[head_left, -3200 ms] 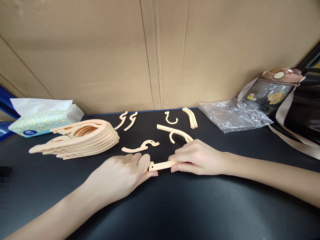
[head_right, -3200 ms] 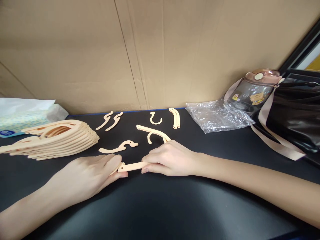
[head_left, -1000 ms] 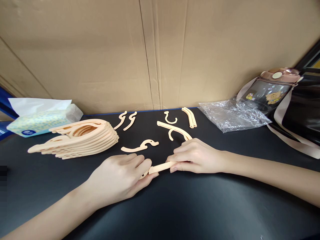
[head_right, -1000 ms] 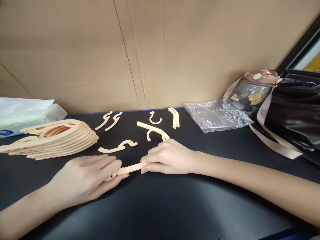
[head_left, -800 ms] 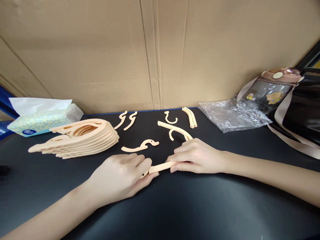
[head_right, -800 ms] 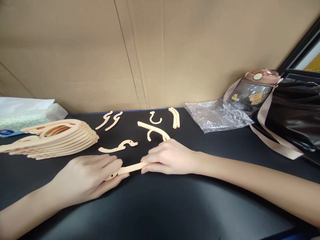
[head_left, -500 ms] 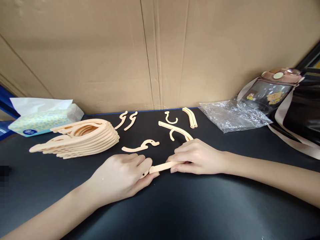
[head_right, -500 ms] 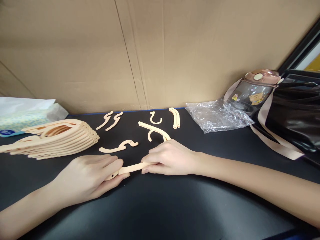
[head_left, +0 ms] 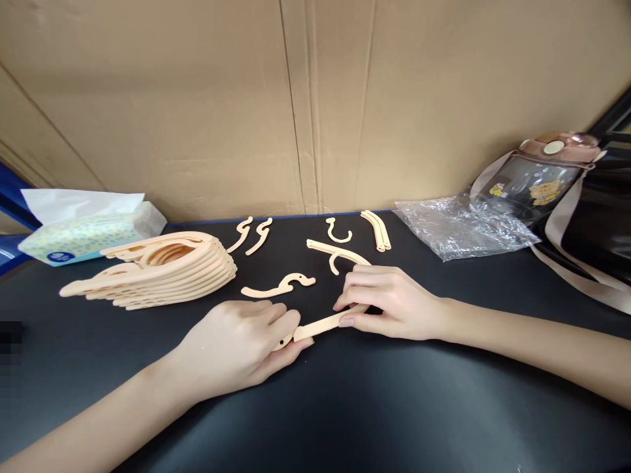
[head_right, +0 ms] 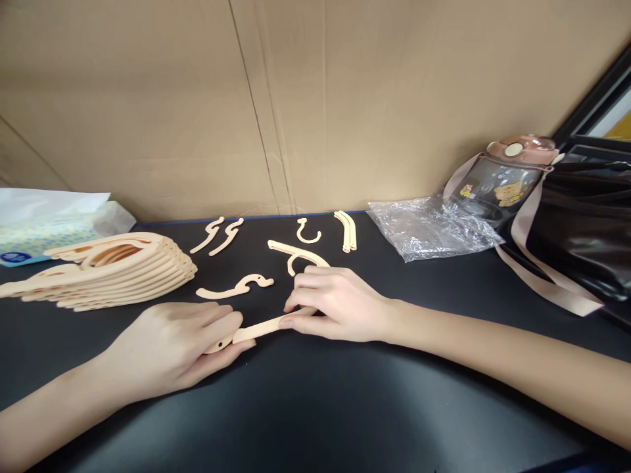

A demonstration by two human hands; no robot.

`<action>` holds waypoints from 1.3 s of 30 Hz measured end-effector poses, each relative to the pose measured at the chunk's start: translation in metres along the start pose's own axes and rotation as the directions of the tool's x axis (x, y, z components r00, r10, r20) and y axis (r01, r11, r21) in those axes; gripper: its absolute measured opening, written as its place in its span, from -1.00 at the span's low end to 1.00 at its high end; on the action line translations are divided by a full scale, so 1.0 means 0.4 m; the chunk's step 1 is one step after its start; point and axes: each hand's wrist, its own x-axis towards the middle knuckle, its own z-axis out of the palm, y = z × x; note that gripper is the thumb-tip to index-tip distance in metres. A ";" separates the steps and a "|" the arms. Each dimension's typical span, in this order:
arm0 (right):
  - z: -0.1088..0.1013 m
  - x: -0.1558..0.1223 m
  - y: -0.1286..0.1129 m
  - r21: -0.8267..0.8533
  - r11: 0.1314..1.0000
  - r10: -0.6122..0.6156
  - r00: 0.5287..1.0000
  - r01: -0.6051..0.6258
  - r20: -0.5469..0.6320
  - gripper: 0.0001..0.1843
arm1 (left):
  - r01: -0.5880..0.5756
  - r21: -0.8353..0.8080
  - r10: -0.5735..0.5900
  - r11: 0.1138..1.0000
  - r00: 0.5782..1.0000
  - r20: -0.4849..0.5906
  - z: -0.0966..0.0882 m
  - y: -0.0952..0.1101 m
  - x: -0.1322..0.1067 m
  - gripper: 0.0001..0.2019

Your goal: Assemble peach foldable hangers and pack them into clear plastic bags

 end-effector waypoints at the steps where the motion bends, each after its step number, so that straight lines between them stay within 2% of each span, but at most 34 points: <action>1: 0.000 0.000 -0.001 -0.008 1.000 0.010 1.000 -0.010 -0.015 -0.70 | -0.001 -0.007 0.001 1.000 1.000 0.003 -0.001 0.000 -0.001 -0.65; 7: 0.004 0.002 -0.002 -0.149 0.979 0.107 0.973 -0.139 -0.207 -0.76 | -0.004 -0.010 0.004 1.000 1.000 0.009 -0.005 0.003 -0.008 -0.65; 10: 0.005 0.002 0.001 -0.169 0.962 0.169 0.955 -0.213 -0.244 -0.77 | 0.000 -0.012 0.000 1.000 1.000 0.013 -0.003 0.001 -0.008 -0.66; 13: 0.005 0.002 0.005 -0.187 0.955 0.177 0.950 -0.229 -0.259 -0.73 | 0.004 -0.013 -0.003 1.000 1.000 0.017 -0.002 0.000 -0.005 -0.66; 20: 0.014 0.000 0.013 -0.242 0.931 0.219 0.948 -0.273 -0.229 -0.72 | -0.023 0.000 0.023 1.000 1.000 0.012 -0.008 0.005 -0.003 -0.64; 33: 0.003 0.011 0.007 -0.200 0.932 0.287 0.952 -0.302 -0.105 -0.78 | -0.060 -0.084 0.059 0.995 0.998 -0.009 -0.001 0.010 -0.012 -0.66; 39: 0.002 0.012 0.005 -0.197 0.933 0.289 0.954 -0.300 -0.081 -0.75 | -0.108 -0.099 0.112 0.989 0.993 0.039 -0.008 0.013 -0.009 -0.64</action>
